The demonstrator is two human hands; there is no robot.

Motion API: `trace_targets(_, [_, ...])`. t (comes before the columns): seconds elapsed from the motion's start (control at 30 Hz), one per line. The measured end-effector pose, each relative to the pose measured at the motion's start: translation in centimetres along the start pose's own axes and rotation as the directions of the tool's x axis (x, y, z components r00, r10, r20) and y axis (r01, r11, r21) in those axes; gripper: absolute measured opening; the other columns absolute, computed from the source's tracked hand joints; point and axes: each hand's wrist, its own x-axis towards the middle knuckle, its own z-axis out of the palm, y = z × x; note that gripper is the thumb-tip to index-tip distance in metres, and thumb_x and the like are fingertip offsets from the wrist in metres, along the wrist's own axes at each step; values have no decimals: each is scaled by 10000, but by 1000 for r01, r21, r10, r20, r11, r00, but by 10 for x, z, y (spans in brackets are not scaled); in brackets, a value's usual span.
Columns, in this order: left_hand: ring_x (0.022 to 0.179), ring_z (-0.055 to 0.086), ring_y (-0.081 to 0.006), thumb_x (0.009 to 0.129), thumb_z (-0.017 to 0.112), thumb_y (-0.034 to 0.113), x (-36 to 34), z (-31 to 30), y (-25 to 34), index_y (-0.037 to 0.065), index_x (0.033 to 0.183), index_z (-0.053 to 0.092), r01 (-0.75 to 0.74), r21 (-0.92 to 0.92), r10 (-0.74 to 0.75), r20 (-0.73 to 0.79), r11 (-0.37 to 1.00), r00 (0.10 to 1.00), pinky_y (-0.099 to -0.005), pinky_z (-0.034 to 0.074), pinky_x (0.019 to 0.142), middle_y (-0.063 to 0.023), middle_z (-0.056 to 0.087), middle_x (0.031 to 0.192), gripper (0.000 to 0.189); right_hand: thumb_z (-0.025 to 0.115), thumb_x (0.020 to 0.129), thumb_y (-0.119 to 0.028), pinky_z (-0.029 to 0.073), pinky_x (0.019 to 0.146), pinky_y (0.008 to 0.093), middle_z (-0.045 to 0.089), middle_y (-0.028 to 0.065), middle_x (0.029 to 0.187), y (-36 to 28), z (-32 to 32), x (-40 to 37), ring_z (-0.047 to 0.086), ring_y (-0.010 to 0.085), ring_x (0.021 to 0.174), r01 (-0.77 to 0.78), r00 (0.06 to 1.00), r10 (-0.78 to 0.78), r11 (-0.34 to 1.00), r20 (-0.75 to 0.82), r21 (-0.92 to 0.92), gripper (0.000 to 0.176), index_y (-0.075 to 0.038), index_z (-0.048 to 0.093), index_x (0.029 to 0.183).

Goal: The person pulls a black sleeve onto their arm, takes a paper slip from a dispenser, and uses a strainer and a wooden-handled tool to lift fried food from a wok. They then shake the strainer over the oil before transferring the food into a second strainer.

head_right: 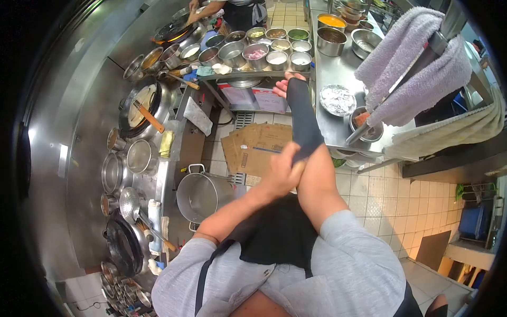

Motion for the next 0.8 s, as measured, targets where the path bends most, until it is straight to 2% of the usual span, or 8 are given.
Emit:
trace_targets(0.07, [655,656,-346,831,576,63,14,-8,-11,3,1027,545,30,-19,-30,-8,999,1000,-429,500,621,-202,623,732,207,631,959,-192,629,752,483,577,191,1031,16,-31,38,641,311,900,-78,996,79,996,-30,40,517,-33,395,1391])
trace_targets(0.17, [707,662,-356,830,586,90,50,-3,-57,10,982,533,-263,246,318,-222,933,922,-431,497,648,-202,625,746,180,614,957,-157,626,751,488,588,169,996,26,-34,56,637,289,825,47,999,-47,994,-2,95,368,-51,472,1280])
trace_targets(0.23, [731,644,-398,836,612,111,58,-3,-51,15,954,540,11,49,-2,-167,999,986,-451,490,656,-205,619,746,168,614,956,-176,621,745,483,593,168,1011,32,-12,43,637,282,823,218,968,-242,937,60,273,296,-46,531,1209])
trace_targets(0.27, [742,636,-420,839,626,122,62,-5,-44,18,939,543,151,-39,-155,-116,988,981,-461,487,661,-206,617,745,167,653,926,-205,602,772,469,596,164,1024,28,-9,39,637,280,858,302,952,-304,951,41,62,393,-46,507,1254])
trace_targets(0.37, [697,605,-416,894,642,177,29,11,-15,20,887,564,-88,172,84,33,981,996,-459,472,638,-218,600,738,175,770,836,-291,545,855,427,604,151,1062,26,-9,37,635,276,965,434,873,-483,717,60,-545,692,-46,435,1390])
trace_targets(0.47, [650,589,-375,960,616,237,0,15,-9,7,849,577,33,119,-43,79,992,996,-443,462,624,-223,586,726,258,830,752,-384,428,1018,454,544,209,1229,47,-26,14,518,338,1205,356,812,-582,441,39,-824,818,-104,467,1430])
trace_targets(0.7, [633,603,-201,969,620,242,-16,13,-15,-35,878,593,218,-88,-207,120,972,971,-363,481,611,-154,606,726,293,652,837,-499,281,1126,560,482,239,1377,99,-79,30,395,415,1358,-198,954,-161,299,-254,-933,796,-177,361,1504])
trace_targets(0.8, [685,594,-118,935,634,170,-20,23,-41,-29,890,584,274,-347,-269,64,897,961,-301,497,624,-89,642,794,210,628,816,-246,366,1075,512,504,212,1314,93,-77,10,449,398,1296,-58,884,-449,165,-128,-985,614,-161,454,1399])
